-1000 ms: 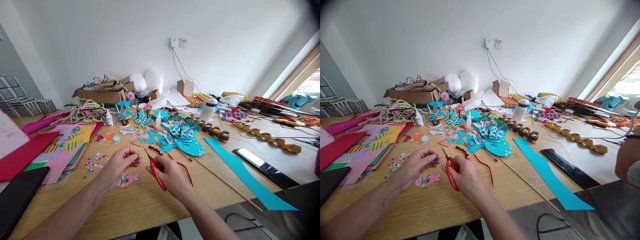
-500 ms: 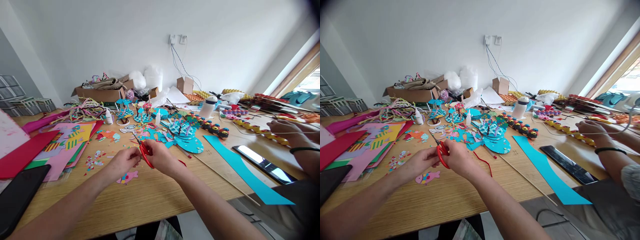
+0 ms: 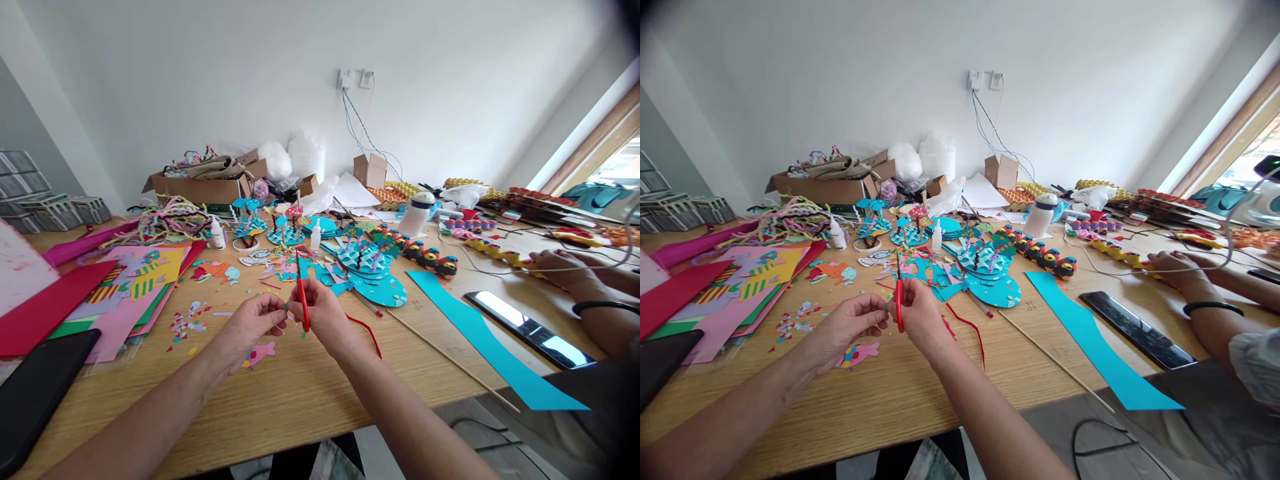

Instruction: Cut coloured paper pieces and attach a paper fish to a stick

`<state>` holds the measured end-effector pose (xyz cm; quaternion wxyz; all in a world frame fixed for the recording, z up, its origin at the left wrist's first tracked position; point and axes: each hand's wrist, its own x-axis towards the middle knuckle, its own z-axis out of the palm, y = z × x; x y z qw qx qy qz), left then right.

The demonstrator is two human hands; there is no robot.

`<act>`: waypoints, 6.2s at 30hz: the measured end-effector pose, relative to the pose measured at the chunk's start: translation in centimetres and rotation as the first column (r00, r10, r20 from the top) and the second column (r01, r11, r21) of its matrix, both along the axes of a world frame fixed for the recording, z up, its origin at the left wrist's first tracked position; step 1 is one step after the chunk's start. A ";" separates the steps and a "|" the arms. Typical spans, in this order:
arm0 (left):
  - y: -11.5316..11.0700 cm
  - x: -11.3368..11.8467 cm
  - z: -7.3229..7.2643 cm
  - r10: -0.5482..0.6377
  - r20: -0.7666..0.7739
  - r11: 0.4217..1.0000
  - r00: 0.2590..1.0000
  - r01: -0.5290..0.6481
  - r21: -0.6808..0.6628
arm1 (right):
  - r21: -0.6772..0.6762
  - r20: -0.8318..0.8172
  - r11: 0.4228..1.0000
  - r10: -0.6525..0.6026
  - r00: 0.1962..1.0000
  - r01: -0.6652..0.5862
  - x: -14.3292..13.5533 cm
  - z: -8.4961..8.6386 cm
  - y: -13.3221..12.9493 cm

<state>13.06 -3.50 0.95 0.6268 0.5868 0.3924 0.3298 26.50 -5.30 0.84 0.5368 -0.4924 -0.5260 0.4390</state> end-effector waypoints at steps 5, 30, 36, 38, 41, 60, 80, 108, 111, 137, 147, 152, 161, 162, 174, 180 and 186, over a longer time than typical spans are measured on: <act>-0.4 0.4 -0.1 0.033 0.057 0.999 0.998 -0.034 0.016 | 0.016 -0.109 0.999 -0.041 0.993 0.043 -0.5 0.2 -0.7; -0.3 -0.5 0.3 0.085 0.190 0.996 0.978 -0.080 -0.033 | 0.130 0.524 0.989 -0.124 0.843 0.065 0.2 -0.3 -3.1; -0.9 -0.4 0.8 0.055 0.331 0.997 0.942 -0.035 -0.065 | 0.180 0.708 0.983 -0.162 0.687 0.047 0.0 -0.3 -4.3; -1.0 -0.3 0.8 0.048 0.352 0.997 0.935 -0.025 -0.068 | 0.193 0.730 0.980 -0.180 0.660 0.053 -0.1 -0.2 -4.3; -1.0 -0.2 0.8 0.041 0.366 0.997 0.930 -0.014 -0.074 | 0.203 0.755 0.978 -0.189 0.628 0.050 -0.2 0.0 -4.3; -0.9 -0.5 0.4 -0.028 0.302 0.999 0.953 0.032 -0.008 | 0.204 0.799 0.977 -0.204 0.566 0.063 0.1 -0.1 -4.6; -0.4 -0.9 0.0 0.037 0.297 0.997 0.954 -0.014 -0.080 | 0.187 0.831 0.980 -0.194 0.521 0.066 0.4 -0.4 -4.8; -1.0 -0.7 -0.3 0.065 0.351 0.991 0.934 -0.018 -0.135 | 0.177 0.773 0.984 -0.161 0.614 0.036 -0.2 -0.8 -4.6; -1.1 -0.7 -0.3 0.072 0.347 0.989 0.935 -0.023 -0.143 | 0.183 0.781 0.982 -0.177 0.599 0.051 -0.1 -0.8 -4.5; -0.6 -1.7 0.1 0.074 0.249 0.994 0.966 -0.050 -0.100 | 0.126 0.820 0.992 -0.118 0.560 0.024 0.5 -0.2 -4.9; 0.0 -2.8 0.0 0.118 0.078 0.993 0.990 -0.119 0.003 | -0.034 0.964 0.974 -0.027 0.264 0.223 6.6 0.5 -7.0; -0.1 -3.7 0.2 0.122 -0.066 0.991 0.990 -0.119 0.060 | -0.126 0.980 0.912 0.053 0.194 0.390 10.3 -0.2 -10.0; 0.1 -3.7 -0.6 0.067 -0.198 0.997 0.978 -0.059 0.043 | -0.157 0.987 0.850 0.121 0.104 0.502 12.6 -0.9 -11.1; 0.2 -3.7 -0.7 0.050 -0.189 0.998 0.981 -0.043 0.039 | -0.162 0.987 0.853 0.132 0.095 0.496 12.5 -0.7 -11.0; 0.9 -4.9 -0.6 0.122 -0.304 0.975 0.945 -0.058 0.213 | -0.165 0.977 0.782 0.212 -0.008 0.602 18.3 -1.5 -10.6; 0.8 -5.3 -0.8 0.038 -0.344 0.977 0.938 0.037 0.208 | -0.180 0.969 0.817 0.243 -0.044 0.547 19.1 -1.8 -10.9; 0.1 -6.0 -0.9 -0.012 -0.439 0.973 0.898 0.111 0.202 | 0.037 0.988 0.808 -0.116 0.098 0.588 18.5 0.2 -14.4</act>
